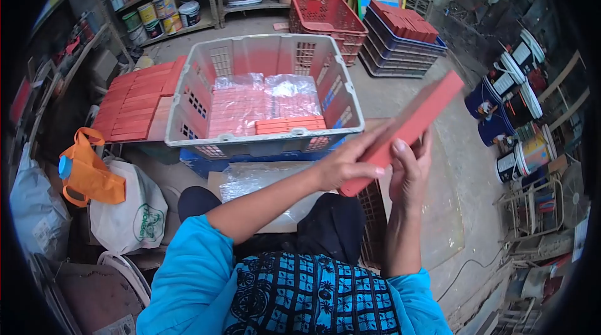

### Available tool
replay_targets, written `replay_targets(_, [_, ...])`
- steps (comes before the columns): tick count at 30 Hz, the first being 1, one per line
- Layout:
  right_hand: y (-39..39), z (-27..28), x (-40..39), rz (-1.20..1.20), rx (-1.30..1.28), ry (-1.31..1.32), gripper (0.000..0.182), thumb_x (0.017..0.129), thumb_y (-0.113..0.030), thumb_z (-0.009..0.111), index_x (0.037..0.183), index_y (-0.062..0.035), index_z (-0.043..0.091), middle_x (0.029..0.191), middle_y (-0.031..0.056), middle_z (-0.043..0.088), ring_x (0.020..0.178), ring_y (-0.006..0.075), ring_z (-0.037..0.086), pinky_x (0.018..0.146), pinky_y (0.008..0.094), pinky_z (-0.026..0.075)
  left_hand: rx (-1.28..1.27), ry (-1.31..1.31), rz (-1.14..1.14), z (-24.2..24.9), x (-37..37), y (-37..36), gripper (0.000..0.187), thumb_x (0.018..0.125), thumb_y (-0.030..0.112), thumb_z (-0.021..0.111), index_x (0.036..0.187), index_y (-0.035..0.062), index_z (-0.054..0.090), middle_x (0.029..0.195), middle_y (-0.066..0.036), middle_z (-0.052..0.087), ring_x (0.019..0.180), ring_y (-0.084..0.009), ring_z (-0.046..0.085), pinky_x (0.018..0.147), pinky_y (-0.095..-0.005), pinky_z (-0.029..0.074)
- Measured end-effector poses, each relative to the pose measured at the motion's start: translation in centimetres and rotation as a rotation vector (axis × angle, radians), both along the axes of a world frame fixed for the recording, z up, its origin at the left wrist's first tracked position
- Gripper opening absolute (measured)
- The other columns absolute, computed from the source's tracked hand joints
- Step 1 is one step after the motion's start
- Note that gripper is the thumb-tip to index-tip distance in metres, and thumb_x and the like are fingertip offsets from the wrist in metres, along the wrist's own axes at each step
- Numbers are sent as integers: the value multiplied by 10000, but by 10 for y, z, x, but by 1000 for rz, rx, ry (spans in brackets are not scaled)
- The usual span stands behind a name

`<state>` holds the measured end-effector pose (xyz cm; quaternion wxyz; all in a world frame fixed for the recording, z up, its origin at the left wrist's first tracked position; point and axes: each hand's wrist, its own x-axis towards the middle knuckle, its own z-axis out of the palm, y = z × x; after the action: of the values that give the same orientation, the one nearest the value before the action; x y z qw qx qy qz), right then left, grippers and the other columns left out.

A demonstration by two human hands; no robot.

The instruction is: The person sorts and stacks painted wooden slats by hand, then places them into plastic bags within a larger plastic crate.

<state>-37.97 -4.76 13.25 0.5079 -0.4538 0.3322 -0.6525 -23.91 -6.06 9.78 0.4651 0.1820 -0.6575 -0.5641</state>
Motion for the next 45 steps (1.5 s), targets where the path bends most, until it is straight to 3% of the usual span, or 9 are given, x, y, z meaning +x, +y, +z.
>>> replay_targets(2, [-13, 6, 26, 185, 1, 125, 875, 753, -152, 702, 1420, 1, 157, 1237, 175, 439, 1138, 220, 464, 935, 343, 403, 50, 41, 45, 5, 40, -2, 846, 752, 303, 606, 1429, 12, 193, 1413, -164, 316, 1309, -227, 314, 1074, -317, 212])
replay_targets(5, [-34, 7, 61, -32, -521, 615, 833, 718, -178, 712, 1407, -59, 259, 1356, 204, 357, 1280, 302, 337, 1039, 437, 282, 365, 157, 30, 24, 101, 6, 795, 767, 281, 589, 1430, 44, 221, 1267, -120, 453, 1072, -157, 509, 870, -274, 427])
replay_targets(10, [-95, -8, 113, -133, -1296, 1349, 743, 665, -152, 692, 1350, -186, 406, 1432, 115, 317, 1361, 315, 212, 1097, 530, 111, 741, 197, 93, 15, 179, -14, 546, 774, 281, 604, 1188, -48, 469, 937, -171, 602, 696, -214, 631, 605, -295, 526])
replay_targets(15, [-138, -13, 157, -15, -1504, 1513, 584, 773, -193, 572, 1336, -185, 416, 1357, 64, 417, 1272, 226, 390, 1079, 528, 167, 899, 219, 37, 12, 227, -39, 509, 771, 308, 599, 1104, -66, 506, 911, -209, 608, 716, -278, 651, 628, -359, 562])
replay_targets(20, [-171, -41, 189, 243, -1281, 1498, 690, 680, -135, 667, 1311, -97, 391, 1224, 109, 477, 1164, 272, 456, 1026, 493, 271, 1049, 197, 32, -40, 266, -99, 560, 790, 316, 566, 1209, -44, 471, 1088, -172, 601, 827, -254, 651, 789, -387, 526])
replay_targets(24, [-217, -93, 198, 457, -895, 1555, 845, 565, -107, 739, 1311, -54, 347, 1221, 152, 473, 1151, 320, 451, 966, 474, 354, 1023, -52, 432, -82, 289, -149, 657, 839, 487, 452, 1297, 16, 426, 1190, -117, 561, 1042, -214, 572, 889, -392, 452])
replay_targets(33, [-293, -207, 195, 779, -546, 1744, 784, 553, -103, 734, 1257, -27, 399, 1174, 181, 517, 1140, 342, 472, 967, 401, 406, 1150, -354, 460, -171, 284, -190, 790, 865, 551, 330, 1455, 86, 84, 1520, -126, 43, 1391, -301, 98, 1090, -504, 144])
replay_targets(41, [-303, -215, 195, 1017, -248, 1811, 909, 598, -270, 741, 1376, -95, 304, 1292, 179, 433, 1205, 326, 428, 1025, 378, 360, 1172, -213, 484, -184, 243, -183, 642, 890, 531, 303, 1180, -19, 462, 1178, -163, 496, 1096, -243, 439, 921, -436, 321])
replay_targets(45, [-318, -215, 190, 1051, 28, 1753, 737, 656, -222, 632, 1341, -76, 400, 1235, 160, 524, 1152, 284, 492, 985, 345, 385, 1183, -38, 398, -191, 239, -180, 736, 888, 527, 312, 1366, -32, 276, 1333, -178, 403, 1201, -248, 390, 1002, -392, 283])
